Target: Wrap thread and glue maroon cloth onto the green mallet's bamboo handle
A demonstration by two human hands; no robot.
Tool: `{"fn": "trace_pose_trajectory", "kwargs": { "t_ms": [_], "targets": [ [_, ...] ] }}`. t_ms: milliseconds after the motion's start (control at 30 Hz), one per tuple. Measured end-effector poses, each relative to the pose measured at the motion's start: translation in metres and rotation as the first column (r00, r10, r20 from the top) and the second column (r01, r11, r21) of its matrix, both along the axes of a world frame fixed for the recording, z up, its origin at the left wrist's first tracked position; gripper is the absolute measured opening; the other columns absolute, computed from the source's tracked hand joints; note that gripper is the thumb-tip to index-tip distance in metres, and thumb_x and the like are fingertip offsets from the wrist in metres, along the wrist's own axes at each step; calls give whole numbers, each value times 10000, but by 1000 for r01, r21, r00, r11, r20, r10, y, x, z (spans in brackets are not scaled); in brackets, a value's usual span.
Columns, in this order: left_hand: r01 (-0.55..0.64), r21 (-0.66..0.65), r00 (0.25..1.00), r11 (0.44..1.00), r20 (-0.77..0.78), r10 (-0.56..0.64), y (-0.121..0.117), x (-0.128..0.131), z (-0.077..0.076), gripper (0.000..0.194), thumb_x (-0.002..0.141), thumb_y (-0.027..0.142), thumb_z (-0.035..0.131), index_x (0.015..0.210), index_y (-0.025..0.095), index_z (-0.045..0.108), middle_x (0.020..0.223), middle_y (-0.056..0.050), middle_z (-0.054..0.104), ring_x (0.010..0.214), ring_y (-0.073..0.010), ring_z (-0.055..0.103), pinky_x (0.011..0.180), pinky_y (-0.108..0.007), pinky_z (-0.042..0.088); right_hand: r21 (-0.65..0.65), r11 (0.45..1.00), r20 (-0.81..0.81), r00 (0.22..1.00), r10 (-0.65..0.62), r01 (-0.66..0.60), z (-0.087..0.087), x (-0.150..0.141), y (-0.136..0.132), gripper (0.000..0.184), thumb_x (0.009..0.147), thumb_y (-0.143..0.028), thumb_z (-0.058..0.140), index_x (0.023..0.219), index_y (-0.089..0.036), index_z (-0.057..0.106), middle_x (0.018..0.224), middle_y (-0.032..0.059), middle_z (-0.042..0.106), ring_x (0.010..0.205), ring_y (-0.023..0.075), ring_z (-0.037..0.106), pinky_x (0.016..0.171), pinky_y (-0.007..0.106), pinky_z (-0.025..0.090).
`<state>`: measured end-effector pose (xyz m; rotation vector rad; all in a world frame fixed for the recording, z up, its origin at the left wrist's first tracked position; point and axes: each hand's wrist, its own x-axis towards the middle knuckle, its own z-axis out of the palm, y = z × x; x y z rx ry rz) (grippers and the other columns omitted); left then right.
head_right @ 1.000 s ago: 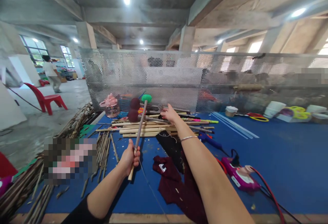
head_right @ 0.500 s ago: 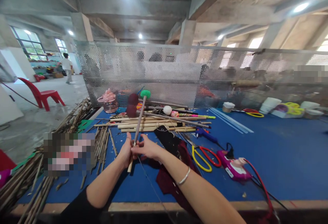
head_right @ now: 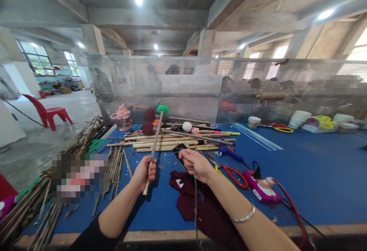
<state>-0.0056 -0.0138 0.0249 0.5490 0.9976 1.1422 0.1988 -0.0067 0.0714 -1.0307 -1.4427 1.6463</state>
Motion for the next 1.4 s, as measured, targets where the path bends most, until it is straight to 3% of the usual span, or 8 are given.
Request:
{"fn": "trace_pose_trajectory", "kwargs": {
  "t_ms": [167,267,400,533,767,1067,1233,1400],
  "targets": [
    [-65,82,987,995,-143,76,-2,9,-6,243,787,428,426,726,194,409,455,107,265,333,-29,180,359,-160,116,249,966,480,857,-187,71,-27,22,18,296,730,-469,506,703,-178,551,451,-59,366,406,74,325,427,203,258],
    [-93,156,928,983,-344,142,1,14,-9,267,811,443,380,704,200,406,474,89,316,343,-45,243,374,-175,171,482,865,546,726,-418,135,-33,8,26,420,645,-448,613,966,-178,596,800,42,591,721,165,549,647,268,401],
    [-53,375,734,926,-614,290,16,16,-5,278,832,393,361,662,187,438,533,28,443,452,-90,402,469,-212,295,358,910,267,912,-312,207,-27,-43,29,647,705,-516,547,1242,-186,401,1070,90,549,889,179,555,717,286,434],
    [5,445,632,896,-695,341,27,12,3,244,845,311,353,720,172,511,656,-43,563,610,-146,506,582,-240,348,114,993,120,992,-44,30,-32,-83,34,557,719,-570,519,1110,-175,485,779,21,578,581,109,523,514,225,401],
    [-116,389,795,914,-515,320,21,5,-11,296,789,406,485,605,174,477,504,28,442,455,-93,393,468,-211,274,325,943,229,961,-157,77,-52,-78,45,341,633,-465,645,630,-146,527,478,-53,441,445,60,340,450,201,260],
    [-80,89,993,993,-80,87,5,22,3,393,777,583,409,702,202,355,435,104,302,312,-22,173,326,-146,124,-142,990,72,997,29,-19,-53,-73,38,246,638,-353,630,733,-164,505,456,-86,429,317,17,179,334,195,70],
    [78,-48,995,996,67,-75,5,24,2,284,748,380,587,721,180,386,445,114,288,310,8,145,317,-121,76,-130,973,63,978,200,-191,-54,-62,45,314,626,-254,614,920,-149,580,405,-120,338,295,10,166,318,183,67],
    [113,-113,984,987,151,-95,8,26,3,158,760,216,526,691,156,397,484,86,353,308,23,157,307,-112,62,-113,975,48,979,196,-190,-54,-60,47,342,603,-205,575,937,-137,608,478,-89,457,302,-1,184,315,183,72]
  ]
}}
